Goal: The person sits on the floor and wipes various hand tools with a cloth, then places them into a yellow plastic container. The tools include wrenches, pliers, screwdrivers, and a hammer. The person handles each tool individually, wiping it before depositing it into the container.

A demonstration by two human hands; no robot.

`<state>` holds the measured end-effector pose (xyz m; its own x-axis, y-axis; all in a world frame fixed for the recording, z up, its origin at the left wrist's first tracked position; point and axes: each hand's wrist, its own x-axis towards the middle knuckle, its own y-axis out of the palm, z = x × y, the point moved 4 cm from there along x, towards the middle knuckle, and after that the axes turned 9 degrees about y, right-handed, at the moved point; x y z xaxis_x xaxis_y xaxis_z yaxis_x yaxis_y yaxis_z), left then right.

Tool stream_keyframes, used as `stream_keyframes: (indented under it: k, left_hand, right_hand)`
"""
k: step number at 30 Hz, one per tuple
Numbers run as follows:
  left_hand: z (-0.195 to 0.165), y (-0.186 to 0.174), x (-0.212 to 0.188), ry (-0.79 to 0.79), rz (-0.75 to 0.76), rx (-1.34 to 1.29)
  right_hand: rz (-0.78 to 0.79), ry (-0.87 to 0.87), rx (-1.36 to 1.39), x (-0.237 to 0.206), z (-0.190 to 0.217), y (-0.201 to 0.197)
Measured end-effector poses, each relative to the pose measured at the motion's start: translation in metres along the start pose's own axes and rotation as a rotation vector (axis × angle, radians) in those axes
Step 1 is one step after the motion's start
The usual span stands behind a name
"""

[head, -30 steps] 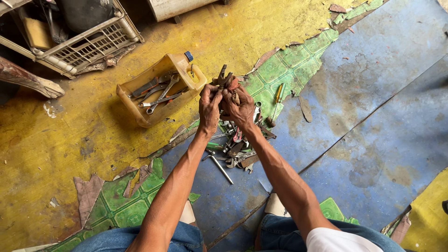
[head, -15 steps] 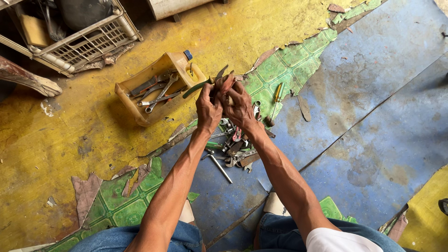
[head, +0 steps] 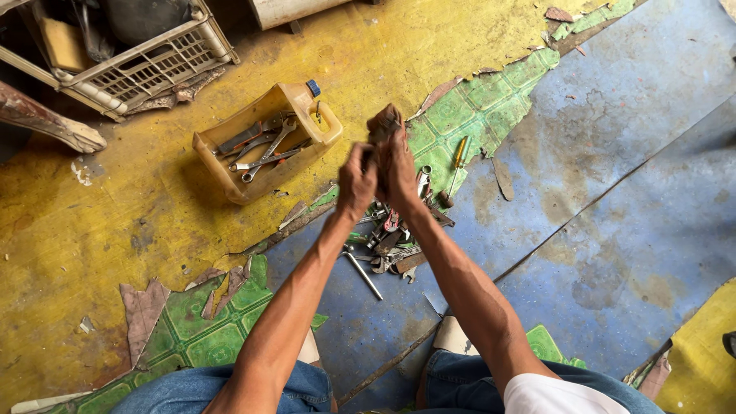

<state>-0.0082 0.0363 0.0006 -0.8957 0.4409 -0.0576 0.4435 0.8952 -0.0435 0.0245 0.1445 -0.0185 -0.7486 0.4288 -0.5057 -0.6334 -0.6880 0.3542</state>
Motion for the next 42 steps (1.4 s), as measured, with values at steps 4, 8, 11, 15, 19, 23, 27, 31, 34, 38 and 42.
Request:
stream_keyframes:
  k: [4, 8, 11, 15, 19, 23, 27, 31, 34, 38, 42]
  left_hand:
    - [-0.002, 0.003, -0.007, 0.14, -0.002, 0.058]
    - [-0.001, -0.026, 0.007, 0.182, -0.128, 0.172]
    - [0.0, -0.068, 0.024, 0.029, -0.316, 0.218]
    - [-0.005, -0.133, 0.034, 0.03, -0.509, 0.469]
    - [0.0, -0.168, 0.041, 0.099, -0.566, 0.847]
    - [0.019, -0.183, 0.045, 0.015, -0.473, 0.809]
    - [0.031, -0.192, 0.046, -0.123, -0.416, 0.858]
    - [0.022, -0.186, 0.049, 0.134, -0.386, 0.914]
    - [0.01, -0.156, 0.047, 0.385, -0.444, 0.968]
    - [0.015, -0.073, 0.034, 0.358, -0.071, 0.773]
    - [0.038, 0.009, -0.007, 0.119, 0.495, 0.987]
  right_hand:
    - [-0.122, -0.357, -0.388, -0.002, 0.006, -0.002]
    - [-0.209, -0.22, -0.291, 0.004, 0.013, -0.023]
    - [-0.26, -0.062, -0.103, 0.011, 0.028, -0.044]
    - [-0.339, -0.236, -0.48, 0.019, 0.063, -0.066]
    - [-0.244, -0.234, -0.645, 0.019, 0.077, -0.079]
    - [-0.056, -0.068, -0.481, 0.011, 0.073, -0.082]
    - [-0.083, -0.212, -0.489, 0.008, 0.078, -0.086]
    - [-0.133, -0.198, -0.478, 0.016, 0.074, -0.098]
    - [-0.175, -0.15, -0.467, 0.021, 0.068, -0.103]
    - [-0.021, -0.254, -0.435, 0.024, 0.063, -0.091]
    - [-0.215, -0.072, -0.638, 0.028, 0.054, -0.093]
